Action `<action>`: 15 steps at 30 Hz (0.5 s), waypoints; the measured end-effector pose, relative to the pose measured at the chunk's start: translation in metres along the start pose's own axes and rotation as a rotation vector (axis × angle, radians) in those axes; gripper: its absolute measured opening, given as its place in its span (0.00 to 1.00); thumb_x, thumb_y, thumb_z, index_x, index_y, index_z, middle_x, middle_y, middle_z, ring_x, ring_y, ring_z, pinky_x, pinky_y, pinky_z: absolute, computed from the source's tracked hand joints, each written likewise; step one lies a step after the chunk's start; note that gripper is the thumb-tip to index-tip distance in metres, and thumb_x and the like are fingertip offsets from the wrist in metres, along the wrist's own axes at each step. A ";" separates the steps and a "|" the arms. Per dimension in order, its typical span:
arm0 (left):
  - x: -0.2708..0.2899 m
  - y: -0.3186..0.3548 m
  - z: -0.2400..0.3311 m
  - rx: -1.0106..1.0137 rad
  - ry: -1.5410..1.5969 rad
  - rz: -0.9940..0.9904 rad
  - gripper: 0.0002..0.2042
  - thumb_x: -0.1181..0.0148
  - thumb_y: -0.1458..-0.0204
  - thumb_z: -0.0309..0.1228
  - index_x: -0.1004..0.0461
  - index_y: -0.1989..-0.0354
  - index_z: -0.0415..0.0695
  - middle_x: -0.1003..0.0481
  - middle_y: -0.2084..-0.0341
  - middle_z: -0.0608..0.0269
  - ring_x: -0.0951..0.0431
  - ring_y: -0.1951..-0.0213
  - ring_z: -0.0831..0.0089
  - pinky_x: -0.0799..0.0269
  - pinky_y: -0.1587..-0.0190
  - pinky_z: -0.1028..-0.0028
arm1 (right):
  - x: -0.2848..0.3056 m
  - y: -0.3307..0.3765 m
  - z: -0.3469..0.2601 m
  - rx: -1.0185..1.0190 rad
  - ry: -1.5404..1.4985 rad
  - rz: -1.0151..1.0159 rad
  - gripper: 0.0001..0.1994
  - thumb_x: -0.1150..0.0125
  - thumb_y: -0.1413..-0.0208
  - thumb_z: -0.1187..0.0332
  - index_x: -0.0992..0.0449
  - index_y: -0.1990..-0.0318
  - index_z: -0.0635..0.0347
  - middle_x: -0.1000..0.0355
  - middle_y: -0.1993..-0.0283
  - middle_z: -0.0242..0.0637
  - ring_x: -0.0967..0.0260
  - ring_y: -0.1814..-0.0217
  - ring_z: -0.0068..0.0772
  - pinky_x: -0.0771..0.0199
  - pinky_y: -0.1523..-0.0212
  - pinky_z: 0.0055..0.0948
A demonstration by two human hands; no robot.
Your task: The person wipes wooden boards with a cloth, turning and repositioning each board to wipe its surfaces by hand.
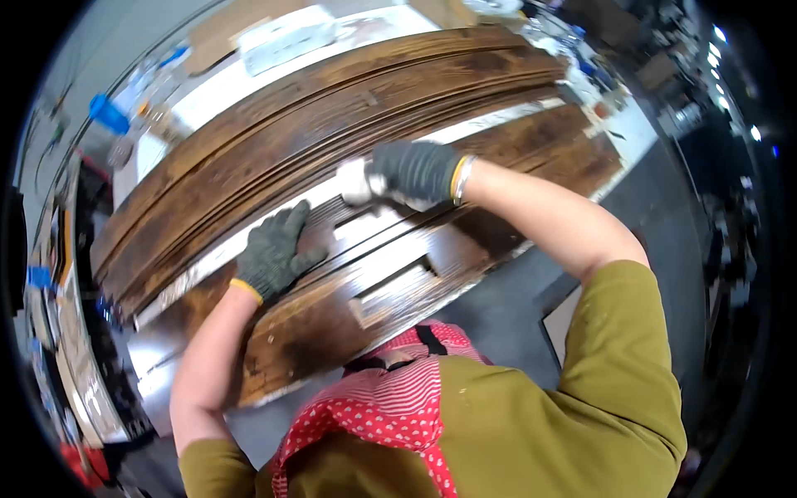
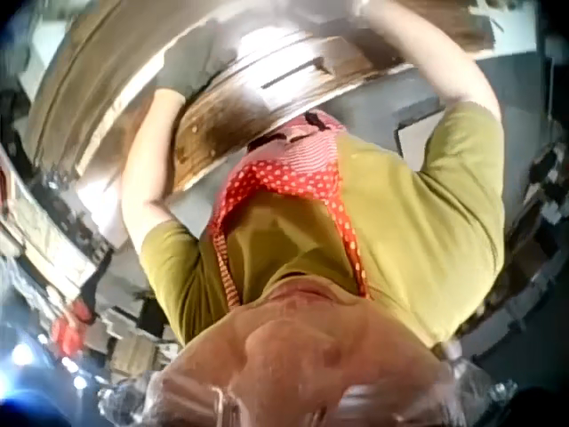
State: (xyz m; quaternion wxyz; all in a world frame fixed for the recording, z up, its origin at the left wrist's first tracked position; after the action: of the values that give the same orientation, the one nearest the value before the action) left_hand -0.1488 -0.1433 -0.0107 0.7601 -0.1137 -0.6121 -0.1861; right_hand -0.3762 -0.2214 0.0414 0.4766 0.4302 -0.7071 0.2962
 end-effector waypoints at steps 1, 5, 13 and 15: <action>0.000 -0.007 0.000 0.043 0.066 -0.129 0.36 0.44 0.50 0.53 0.40 0.38 0.41 0.29 0.53 0.42 0.28 0.52 0.49 0.32 0.49 0.58 | -0.012 0.023 0.023 0.018 0.052 0.060 0.13 0.38 0.53 0.70 0.27 0.58 0.57 0.29 0.59 0.47 0.29 0.58 0.49 0.28 0.55 0.42; -0.002 -0.011 0.007 0.003 0.026 -0.071 0.32 0.47 0.46 0.50 0.40 0.38 0.41 0.29 0.52 0.44 0.29 0.51 0.49 0.34 0.49 0.56 | -0.002 0.152 0.131 -0.381 0.300 0.180 0.20 0.36 0.59 0.71 0.28 0.54 0.57 0.30 0.58 0.45 0.30 0.56 0.52 0.29 0.52 0.43; -0.010 -0.009 0.011 0.050 -0.060 0.008 0.28 0.49 0.45 0.46 0.38 0.38 0.44 0.29 0.51 0.45 0.30 0.51 0.49 0.36 0.47 0.56 | 0.001 0.116 0.094 0.039 0.032 0.232 0.16 0.35 0.63 0.68 0.22 0.61 0.45 0.26 0.60 0.38 0.31 0.60 0.45 0.32 0.58 0.39; -0.005 -0.011 0.016 0.092 -0.073 -0.014 0.26 0.50 0.44 0.44 0.38 0.39 0.45 0.30 0.51 0.45 0.31 0.50 0.48 0.37 0.45 0.56 | 0.036 0.169 0.144 -0.200 0.175 0.169 0.21 0.39 0.63 0.71 0.22 0.56 0.43 0.25 0.54 0.36 0.30 0.51 0.44 0.33 0.48 0.45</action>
State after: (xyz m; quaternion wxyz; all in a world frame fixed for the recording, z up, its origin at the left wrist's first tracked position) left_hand -0.1684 -0.1456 -0.0126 0.7403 -0.0811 -0.6481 -0.1591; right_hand -0.5932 -0.2757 0.0204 0.5501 0.2922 -0.7226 0.2998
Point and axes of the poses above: each hand's wrist, its own y-axis away from the middle knuckle, its own x-axis out of the back of the hand, z = x × y, the point moved 4 cm from there along -y, towards the middle knuckle
